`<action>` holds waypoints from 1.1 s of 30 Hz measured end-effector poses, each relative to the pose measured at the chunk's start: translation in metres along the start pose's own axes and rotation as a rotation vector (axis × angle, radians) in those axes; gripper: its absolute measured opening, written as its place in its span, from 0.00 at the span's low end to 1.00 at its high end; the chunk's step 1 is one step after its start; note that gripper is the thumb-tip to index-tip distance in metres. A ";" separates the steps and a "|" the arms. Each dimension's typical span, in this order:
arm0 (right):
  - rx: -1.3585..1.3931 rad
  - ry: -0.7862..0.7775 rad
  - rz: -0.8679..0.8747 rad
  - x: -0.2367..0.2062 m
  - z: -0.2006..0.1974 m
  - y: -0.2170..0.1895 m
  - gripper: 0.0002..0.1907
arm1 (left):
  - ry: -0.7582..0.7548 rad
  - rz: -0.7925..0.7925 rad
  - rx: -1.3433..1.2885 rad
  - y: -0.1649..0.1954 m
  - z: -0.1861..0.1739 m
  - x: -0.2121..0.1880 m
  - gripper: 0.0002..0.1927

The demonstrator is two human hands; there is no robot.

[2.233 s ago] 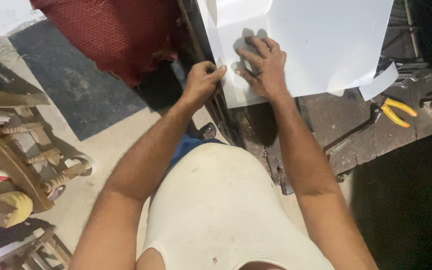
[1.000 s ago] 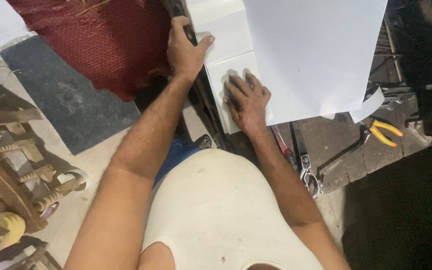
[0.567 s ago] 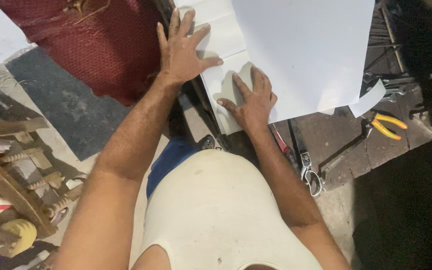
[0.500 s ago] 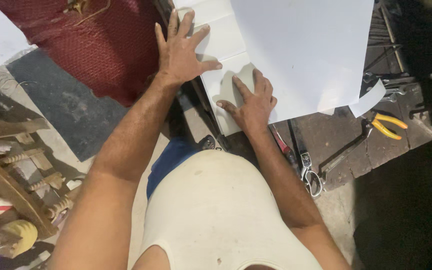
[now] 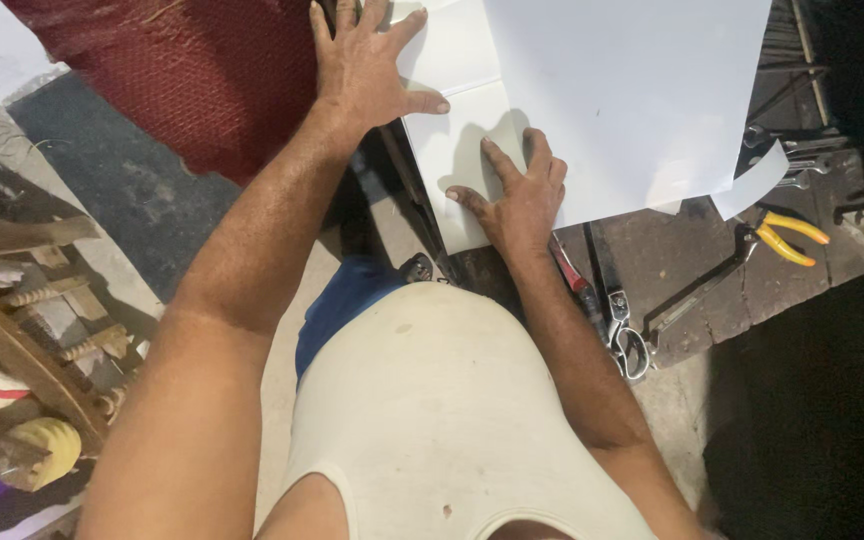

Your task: The person handles a large white flexible plastic sheet at a workbench, unfolding and aligning it flat, then cuts it lengthwise into narrower strips using scissors, pressing the sheet steady with the free hand while cutting.

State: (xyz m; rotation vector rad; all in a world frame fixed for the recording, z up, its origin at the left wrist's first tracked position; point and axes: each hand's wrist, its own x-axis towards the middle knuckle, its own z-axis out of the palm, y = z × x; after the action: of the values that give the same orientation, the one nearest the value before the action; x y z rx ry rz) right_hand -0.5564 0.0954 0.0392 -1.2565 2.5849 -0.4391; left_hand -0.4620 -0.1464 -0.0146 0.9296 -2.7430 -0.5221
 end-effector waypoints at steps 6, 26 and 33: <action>0.006 0.014 -0.033 0.001 -0.002 -0.003 0.42 | 0.012 -0.006 0.012 -0.001 -0.006 -0.004 0.54; -0.065 -0.026 -0.064 0.009 0.002 0.000 0.44 | -0.106 -0.088 0.015 0.004 -0.024 0.000 0.59; -0.074 0.003 -0.092 0.009 -0.002 -0.004 0.41 | -0.117 -0.095 0.006 0.003 -0.028 0.002 0.59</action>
State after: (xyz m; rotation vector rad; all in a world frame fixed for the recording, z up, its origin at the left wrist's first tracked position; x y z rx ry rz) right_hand -0.5594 0.0866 0.0413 -1.4054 2.5751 -0.3648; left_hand -0.4576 -0.1528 0.0122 1.0682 -2.8152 -0.6034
